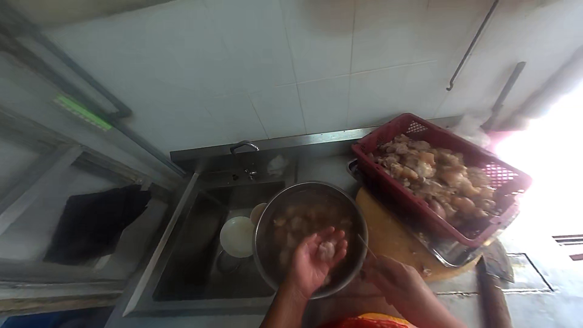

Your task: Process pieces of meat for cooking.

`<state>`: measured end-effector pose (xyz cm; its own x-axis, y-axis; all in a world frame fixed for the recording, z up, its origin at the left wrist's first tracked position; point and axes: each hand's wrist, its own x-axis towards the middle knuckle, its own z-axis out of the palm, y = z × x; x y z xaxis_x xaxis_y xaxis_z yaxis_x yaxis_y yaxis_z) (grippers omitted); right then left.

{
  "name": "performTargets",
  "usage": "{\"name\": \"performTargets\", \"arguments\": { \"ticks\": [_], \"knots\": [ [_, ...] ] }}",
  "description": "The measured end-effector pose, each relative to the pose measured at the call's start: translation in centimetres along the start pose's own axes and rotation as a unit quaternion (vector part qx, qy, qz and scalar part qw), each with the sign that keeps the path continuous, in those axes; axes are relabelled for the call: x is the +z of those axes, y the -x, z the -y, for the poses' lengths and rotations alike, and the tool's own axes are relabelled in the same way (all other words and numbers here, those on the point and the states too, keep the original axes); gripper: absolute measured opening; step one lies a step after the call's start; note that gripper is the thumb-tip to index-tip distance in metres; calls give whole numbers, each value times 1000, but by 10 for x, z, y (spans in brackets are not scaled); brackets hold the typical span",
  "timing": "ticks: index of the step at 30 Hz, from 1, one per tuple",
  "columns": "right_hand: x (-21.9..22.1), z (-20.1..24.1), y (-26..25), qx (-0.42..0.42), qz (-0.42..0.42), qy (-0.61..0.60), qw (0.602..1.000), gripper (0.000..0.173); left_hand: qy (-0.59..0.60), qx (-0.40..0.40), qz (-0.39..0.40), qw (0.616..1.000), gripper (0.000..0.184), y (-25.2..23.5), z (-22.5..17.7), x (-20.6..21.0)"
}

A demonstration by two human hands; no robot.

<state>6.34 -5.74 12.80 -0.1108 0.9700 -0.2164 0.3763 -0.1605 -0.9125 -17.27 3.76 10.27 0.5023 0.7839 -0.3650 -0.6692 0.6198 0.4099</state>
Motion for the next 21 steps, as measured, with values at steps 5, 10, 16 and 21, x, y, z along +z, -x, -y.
{"name": "performTargets", "arguments": {
  "ticks": [5,10,16,21],
  "knots": [
    [11,10,-9,-28,-73,82,994,54,-75,-20,100,992,58,-4,30,17],
    [9,-6,-11,12,-116,68,991,59,-186,-19,191,964,68,-4,55,36],
    [-18,-15,-6,28,-111,-125,986,21,-174,-54,176,967,73,-10,53,49],
    [-116,0,-16,-11,-244,7,970,24,-640,13,50,767,36,-22,-13,13]
  ]
}}
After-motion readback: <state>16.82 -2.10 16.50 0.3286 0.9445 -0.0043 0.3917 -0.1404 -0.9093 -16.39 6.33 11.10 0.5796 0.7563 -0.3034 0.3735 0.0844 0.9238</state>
